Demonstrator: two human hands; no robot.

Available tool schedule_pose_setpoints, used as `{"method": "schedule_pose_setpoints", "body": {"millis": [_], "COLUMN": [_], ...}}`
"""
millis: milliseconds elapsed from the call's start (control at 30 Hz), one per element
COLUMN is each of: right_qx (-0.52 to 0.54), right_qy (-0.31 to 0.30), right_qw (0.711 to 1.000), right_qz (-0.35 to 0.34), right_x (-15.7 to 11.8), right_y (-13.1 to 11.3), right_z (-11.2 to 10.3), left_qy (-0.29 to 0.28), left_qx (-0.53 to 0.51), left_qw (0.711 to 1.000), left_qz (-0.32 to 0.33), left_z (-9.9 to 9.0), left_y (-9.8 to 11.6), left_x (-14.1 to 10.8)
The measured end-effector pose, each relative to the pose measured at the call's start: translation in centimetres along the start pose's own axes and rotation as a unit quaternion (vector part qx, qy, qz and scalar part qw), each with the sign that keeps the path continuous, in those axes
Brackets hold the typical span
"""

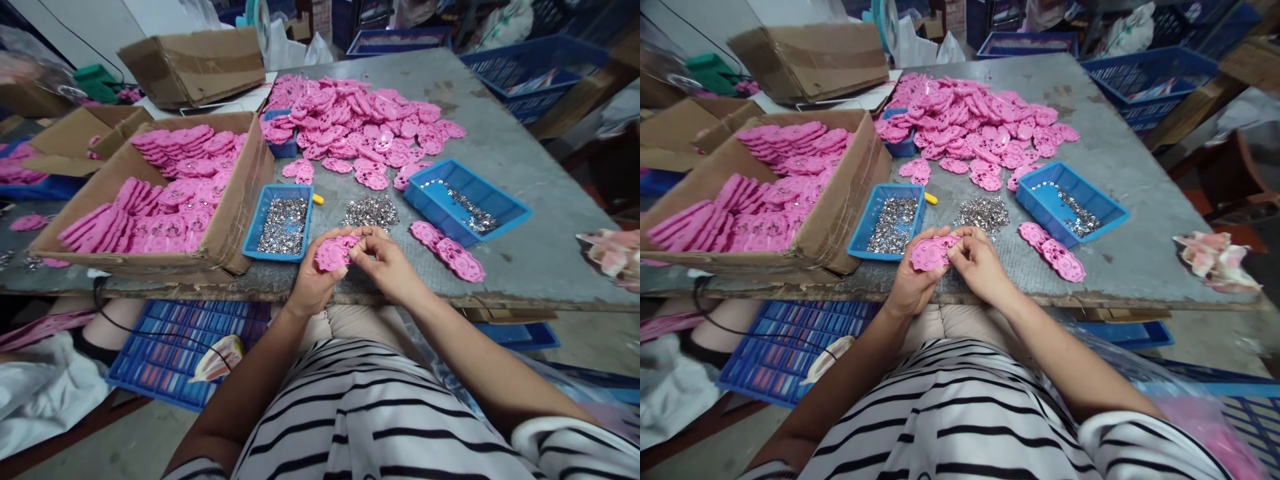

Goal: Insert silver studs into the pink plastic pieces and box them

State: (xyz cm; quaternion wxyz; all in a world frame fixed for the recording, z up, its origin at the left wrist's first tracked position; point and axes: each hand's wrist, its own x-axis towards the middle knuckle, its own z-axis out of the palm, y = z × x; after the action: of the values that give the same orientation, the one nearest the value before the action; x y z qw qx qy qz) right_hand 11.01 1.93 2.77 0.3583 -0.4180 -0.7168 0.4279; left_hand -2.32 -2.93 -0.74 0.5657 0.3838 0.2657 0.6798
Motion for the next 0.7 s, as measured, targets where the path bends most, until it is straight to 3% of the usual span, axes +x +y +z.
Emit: {"method": "schedule_pose_setpoints", "body": {"millis": [300, 700], "right_qx": [0.024, 0.010], "right_qy": [-0.019, 0.016], "right_qw": [0.999, 1.000], "right_qz": [0.025, 0.016], "right_x": [0.3, 0.0], "right_y": [0.2, 1.1], "right_z": [-0.2, 0.5], "left_qy": [-0.014, -0.008], "left_qx": [0.036, 0.044], "left_qw": [0.999, 0.999], "left_qz": [0.016, 0.027], "left_z": [-0.4, -0.4], "left_y": [-0.3, -0.8], "left_x": [0.1, 0.2]}}
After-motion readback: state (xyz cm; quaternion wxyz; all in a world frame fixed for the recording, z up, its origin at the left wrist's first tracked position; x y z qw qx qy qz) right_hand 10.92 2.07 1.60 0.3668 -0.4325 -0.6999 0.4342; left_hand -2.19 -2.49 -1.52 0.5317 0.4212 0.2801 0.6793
